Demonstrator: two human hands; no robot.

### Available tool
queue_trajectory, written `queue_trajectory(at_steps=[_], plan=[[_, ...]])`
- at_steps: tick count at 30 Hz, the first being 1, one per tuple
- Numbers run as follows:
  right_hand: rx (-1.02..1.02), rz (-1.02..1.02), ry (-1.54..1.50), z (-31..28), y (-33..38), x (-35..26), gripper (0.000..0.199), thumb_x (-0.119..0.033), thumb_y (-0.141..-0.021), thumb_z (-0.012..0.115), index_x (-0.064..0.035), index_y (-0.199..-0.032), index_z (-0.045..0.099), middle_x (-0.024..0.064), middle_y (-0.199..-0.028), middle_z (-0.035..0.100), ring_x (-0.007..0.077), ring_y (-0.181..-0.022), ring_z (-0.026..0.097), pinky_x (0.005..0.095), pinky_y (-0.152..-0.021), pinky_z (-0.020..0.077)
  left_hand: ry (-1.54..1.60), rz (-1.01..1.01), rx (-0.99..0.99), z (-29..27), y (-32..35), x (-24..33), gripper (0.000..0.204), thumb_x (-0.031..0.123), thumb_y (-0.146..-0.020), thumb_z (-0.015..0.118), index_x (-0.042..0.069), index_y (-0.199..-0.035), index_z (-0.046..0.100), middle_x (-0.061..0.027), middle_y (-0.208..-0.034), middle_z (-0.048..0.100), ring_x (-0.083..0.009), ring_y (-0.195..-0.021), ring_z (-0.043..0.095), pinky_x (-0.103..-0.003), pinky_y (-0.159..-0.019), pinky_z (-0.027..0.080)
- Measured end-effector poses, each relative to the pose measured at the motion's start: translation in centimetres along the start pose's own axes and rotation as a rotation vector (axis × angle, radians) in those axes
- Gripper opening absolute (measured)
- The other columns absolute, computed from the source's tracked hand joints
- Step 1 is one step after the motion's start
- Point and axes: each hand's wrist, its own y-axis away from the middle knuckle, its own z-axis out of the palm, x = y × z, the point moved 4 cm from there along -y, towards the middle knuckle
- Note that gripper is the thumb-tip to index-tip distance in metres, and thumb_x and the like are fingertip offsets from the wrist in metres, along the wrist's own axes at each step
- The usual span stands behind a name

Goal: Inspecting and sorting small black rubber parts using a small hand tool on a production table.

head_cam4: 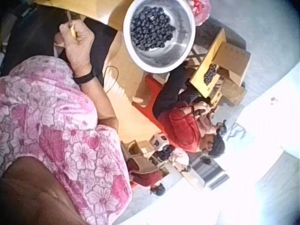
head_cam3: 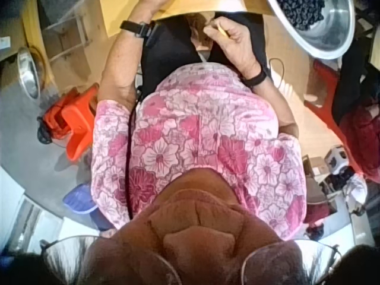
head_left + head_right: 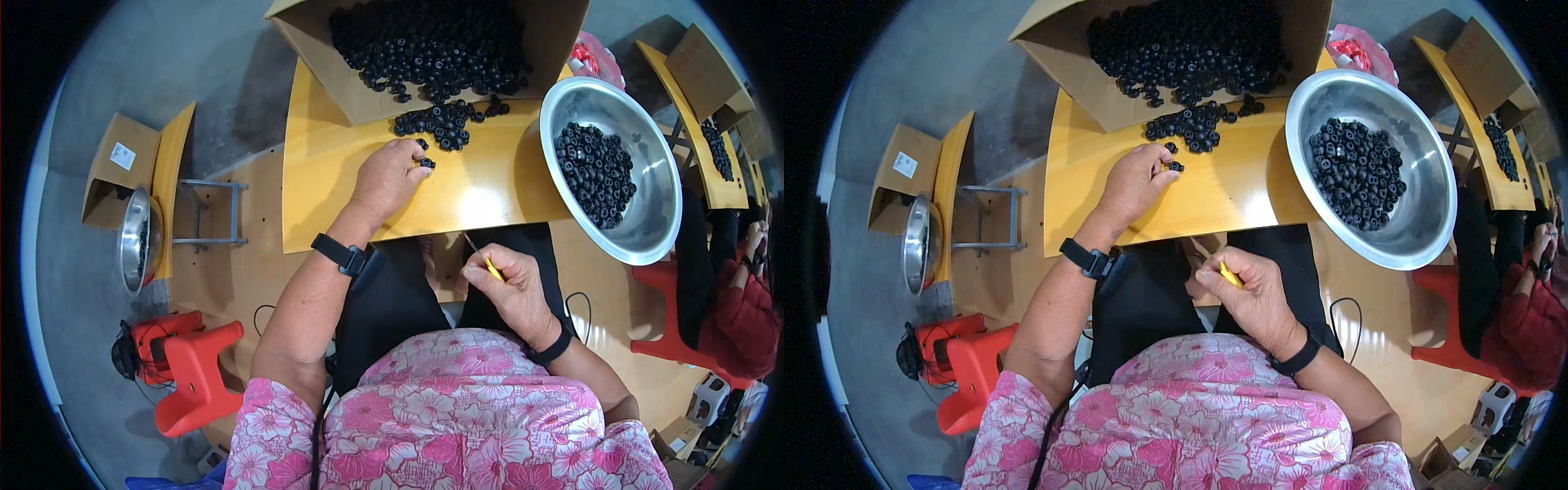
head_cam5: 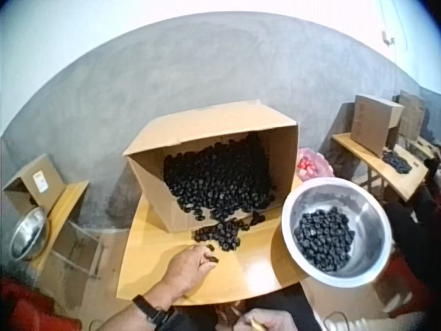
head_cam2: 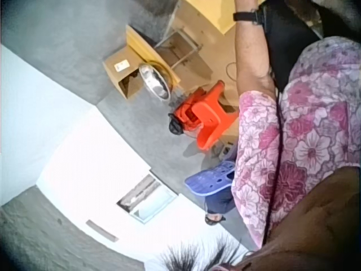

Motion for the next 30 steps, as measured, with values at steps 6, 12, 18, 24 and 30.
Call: queue_trajectory(at_steps=[6, 12, 18, 24, 30], plan=[[0.132, -0.070, 0.027, -0.3, 0.4, 0.2, 0.012, -0.009, -0.090, 0.066, -0.0002, -0.084, 0.062, -0.0034, -0.074, 0.056, 0.0035, -0.072, 0.049, 0.0208, -0.065, 0.0433, 0.303, -0.105, -0.076, -0.7, 3.0, 0.9, 0.019, 0.009, -0.082, 0.069, 0.001, -0.096, 0.059, -0.0030, -0.074, 0.053, -0.0132, -0.068, 0.051, -0.027, -0.065, 0.044], [0.169, 0.036, -0.035, -0.4, 0.8, 0.0, 0.014, -0.015, -0.094, 0.063, -0.0016, -0.089, 0.064, -0.0051, -0.075, 0.056, 0.0023, -0.068, 0.048, 0.0194, -0.060, 0.0404, 0.713, -0.079, -0.113, -2.1, 8.1, 6.4, 0.018, 0.006, -0.084, 0.067, 0.001, -0.099, 0.058, 0.0036, -0.076, 0.045, -0.0059, -0.072, 0.043, -0.021, -0.068, 0.040], [0.067, 0.043, -0.168, -0.2, 1.3, 0.4, 0.019, -0.023, -0.096, 0.061, -0.0045, -0.094, 0.066, -0.0088, -0.069, 0.050, -0.0001, -0.059, 0.039, 0.0179, -0.050, 0.0288, 0.822, 0.000, -0.159, -2.3, 11.2, 9.5, 0.024, 0.012, -0.084, 0.071, 0.003, -0.103, 0.059, 0.0036, -0.076, 0.045, -0.0061, -0.072, 0.043, -0.020, -0.068, 0.040], [-0.001, 0.046, -0.258, 0.3, 2.1, -0.1, 0.022, -0.027, -0.096, 0.062, -0.0059, -0.098, 0.067, -0.0084, -0.068, 0.049, -0.0006, -0.055, 0.037, 0.0173, -0.047, 0.0259, 0.777, 0.081, -0.061, -3.3, 11.8, 10.0, 0.023, 0.009, -0.081, 0.073, 0.005, -0.102, 0.063, 0.0039, -0.073, 0.044, -0.0069, -0.069, 0.044, -0.022, -0.067, 0.042], [-0.052, 0.017, -0.292, 0.7, 3.0, -0.7, 0.025, -0.029, -0.096, 0.061, -0.0059, -0.105, 0.067, -0.0086, -0.068, 0.049, -0.0007, -0.054, 0.036, 0.0166, -0.047, 0.0258, 0.675, 0.152, 0.046, -4.4, 12.5, 11.2, 0.025, 0.005, -0.077, 0.074, 0.008, -0.101, 0.069, 0.0019, -0.071, 0.046, -0.0094, -0.066, 0.047, -0.023, -0.063, 0.042]])
